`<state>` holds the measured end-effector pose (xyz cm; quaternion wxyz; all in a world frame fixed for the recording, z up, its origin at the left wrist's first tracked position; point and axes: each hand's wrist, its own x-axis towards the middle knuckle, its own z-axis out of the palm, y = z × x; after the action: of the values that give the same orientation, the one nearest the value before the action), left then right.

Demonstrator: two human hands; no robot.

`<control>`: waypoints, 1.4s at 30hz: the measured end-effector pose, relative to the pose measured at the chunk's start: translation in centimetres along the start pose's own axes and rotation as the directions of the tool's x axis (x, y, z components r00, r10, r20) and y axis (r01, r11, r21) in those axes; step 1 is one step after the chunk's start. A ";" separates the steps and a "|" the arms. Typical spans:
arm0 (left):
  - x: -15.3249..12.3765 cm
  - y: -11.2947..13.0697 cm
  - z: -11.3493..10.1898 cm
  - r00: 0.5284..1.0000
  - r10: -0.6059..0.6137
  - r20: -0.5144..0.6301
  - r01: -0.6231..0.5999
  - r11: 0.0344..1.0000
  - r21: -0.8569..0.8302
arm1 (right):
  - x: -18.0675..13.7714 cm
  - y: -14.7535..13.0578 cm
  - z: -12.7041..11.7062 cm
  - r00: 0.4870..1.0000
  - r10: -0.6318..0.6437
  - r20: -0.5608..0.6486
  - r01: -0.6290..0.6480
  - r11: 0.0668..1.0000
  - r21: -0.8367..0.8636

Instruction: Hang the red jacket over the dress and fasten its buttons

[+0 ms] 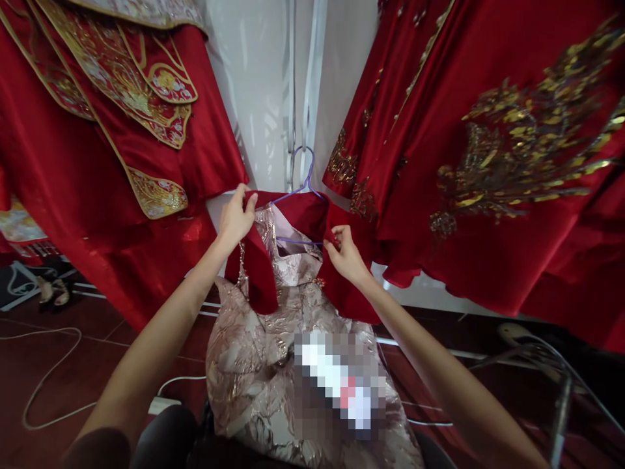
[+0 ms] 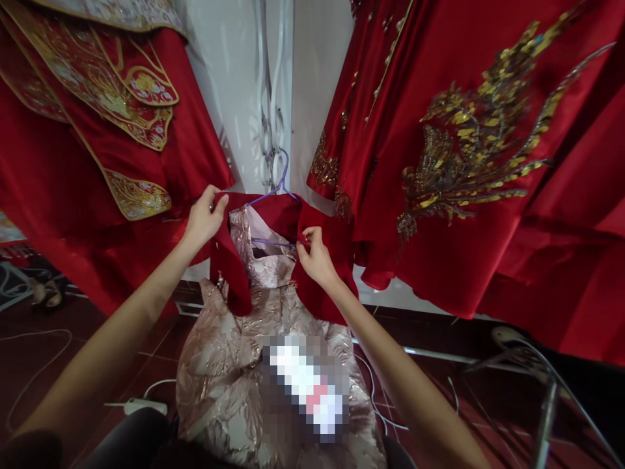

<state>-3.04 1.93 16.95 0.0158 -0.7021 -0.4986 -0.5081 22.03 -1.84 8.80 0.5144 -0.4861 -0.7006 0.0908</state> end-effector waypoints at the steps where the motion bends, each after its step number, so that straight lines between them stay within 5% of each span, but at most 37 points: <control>1: 0.0 1.0 -0.2 0.999 0.014 -0.038 -0.015 1.000 -0.028 | -0.2 0.0 0.3 0.999 -0.010 0.045 0.009 1.000 0.022; 3: -0.5 3.0 0.1 0.995 0.091 -0.042 -0.095 0.991 -0.093 | -0.6 -0.4 1.2 0.988 -0.031 0.151 0.021 0.998 0.062; 5: -1.6 4.4 1.1 0.963 0.243 0.113 -0.225 0.963 -0.151 | -0.9 -0.8 2.1 0.972 -0.053 0.228 0.023 0.991 0.132; 8: -3.8 4.4 3.4 0.814 0.384 0.436 -0.348 0.923 -0.164 | -1.0 -0.9 2.7 0.971 -0.049 0.233 -0.011 0.969 0.247; 10: -5.1 3.5 4.6 0.786 0.347 0.512 -0.335 0.935 -0.119 | -1.0 -0.7 2.5 0.977 -0.037 0.211 -0.024 0.960 0.278; 17: -7.6 1.5 6.9 0.884 0.289 0.368 -0.190 0.940 -0.282 | -1.8 -0.6 2.3 0.979 -0.043 0.198 -0.024 0.946 0.323; 22: -8.9 0.8 8.2 0.971 0.143 0.193 -0.039 0.886 -0.462 | -1.7 -0.2 2.6 0.986 -0.001 0.168 -0.059 0.933 0.356; 42: -8.7 0.2 7.4 0.965 0.114 0.234 0.002 0.895 -0.445 | -2.1 -1.0 2.3 0.999 0.045 0.012 -0.046 0.937 0.346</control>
<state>2.38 -0.21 7.10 -0.1932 -0.7609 -0.3475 -0.5128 19.58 -3.14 7.12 0.5881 -0.4040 -0.6635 0.2253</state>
